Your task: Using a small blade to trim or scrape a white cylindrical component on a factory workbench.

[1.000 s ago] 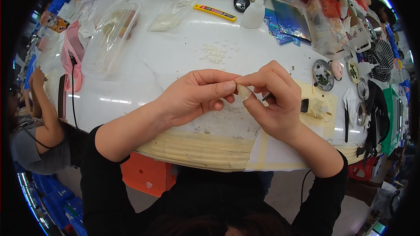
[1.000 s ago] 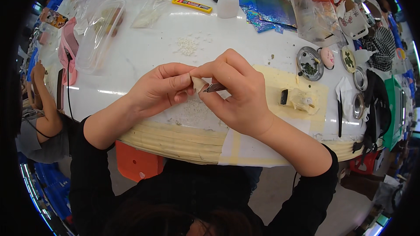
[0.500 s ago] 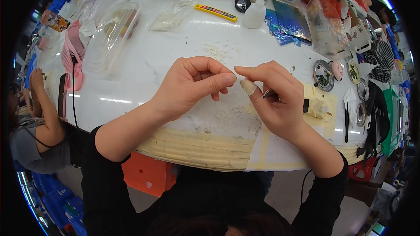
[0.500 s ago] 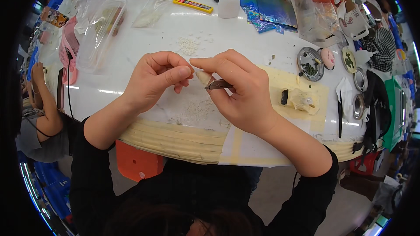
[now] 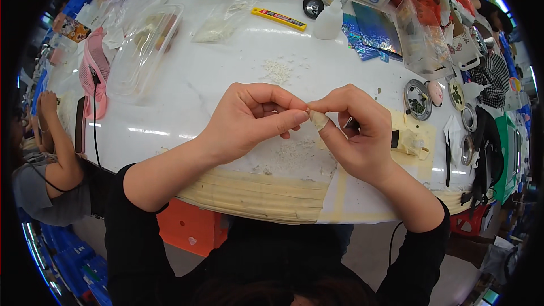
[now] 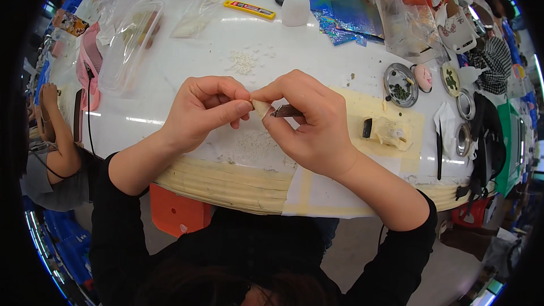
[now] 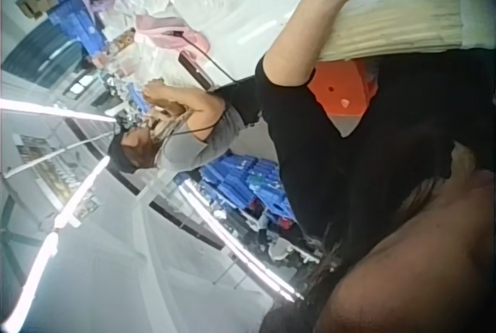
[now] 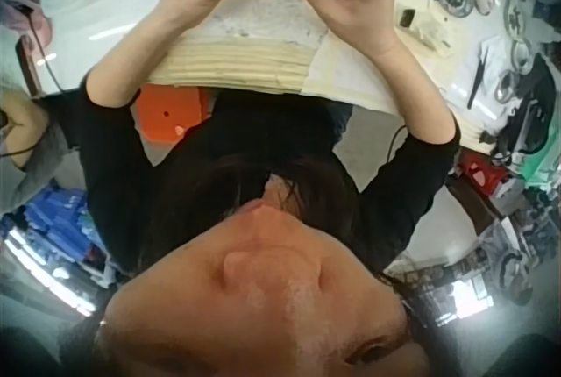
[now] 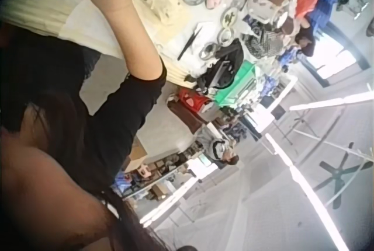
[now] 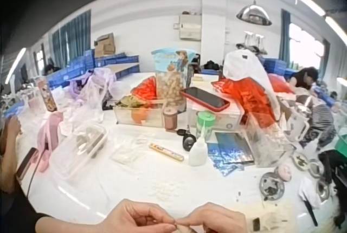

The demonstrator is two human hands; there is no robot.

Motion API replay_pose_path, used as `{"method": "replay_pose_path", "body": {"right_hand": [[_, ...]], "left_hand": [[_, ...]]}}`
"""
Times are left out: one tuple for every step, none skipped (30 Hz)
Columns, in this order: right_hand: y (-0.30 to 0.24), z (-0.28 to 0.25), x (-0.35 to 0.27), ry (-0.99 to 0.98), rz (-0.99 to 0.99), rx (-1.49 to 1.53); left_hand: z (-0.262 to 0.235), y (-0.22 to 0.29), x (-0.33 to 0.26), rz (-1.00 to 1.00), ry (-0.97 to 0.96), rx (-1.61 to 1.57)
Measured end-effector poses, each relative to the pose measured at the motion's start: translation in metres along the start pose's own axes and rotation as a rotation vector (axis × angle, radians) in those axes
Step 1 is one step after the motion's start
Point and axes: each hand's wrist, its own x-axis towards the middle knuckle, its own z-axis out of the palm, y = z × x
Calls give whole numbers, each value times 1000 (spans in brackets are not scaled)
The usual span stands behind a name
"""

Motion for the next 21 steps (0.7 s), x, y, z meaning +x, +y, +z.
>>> {"method": "replay_pose_path", "body": {"right_hand": [[1,1,-1,1,1,11],[1,2,-1,7,0,12],[2,2,-1,13,-1,13],[1,2,-1,18,-2,14],[1,2,-1,17,-1,4],[0,2,-1,15,0,-7],[-1,1,-1,13,1,-18],[-1,2,-1,15,-3,-10],[-1,2,-2,17,-6,-3],[-1,2,-1,19,-9,4],[0,2,-2,3,-19,-3],[2,1,-1,-12,-28,-11],[3,0,-1,-28,-38,-19],[2,-1,0,-41,-24,-48],[-1,-2,2,-54,-10,-76],[-2,-4,4,-68,-18,-132],[-3,-5,6,-82,-28,-191],[-2,-7,7,-98,-60,-278],[-1,-8,8,-114,-93,-363],[1,-9,7,-113,-111,-433],[5,-9,5,-112,-130,-502]], "left_hand": [[0,-1,-1,2,0,7],[-1,0,-1,-3,2,2],[-1,0,-1,-7,5,-3],[-1,0,-1,-11,7,-8],[0,0,-1,5,2,0],[0,0,-1,21,-3,7],[0,1,0,37,-8,14],[-1,-1,-1,46,-7,24],[-1,-3,0,56,-7,34],[-2,-4,0,65,-8,44],[-2,-5,-1,60,-8,47],[-2,-4,-1,56,-9,50],[-2,-4,0,51,-10,52],[-2,-3,0,39,-1,41],[-2,-1,0,28,7,30],[-2,-1,-1,16,16,19],[-1,-3,-1,92,29,73],[-1,-7,0,167,42,127],[-1,-9,-1,243,56,182],[-1,-9,0,326,58,291],[-1,-8,1,409,59,400]]}}
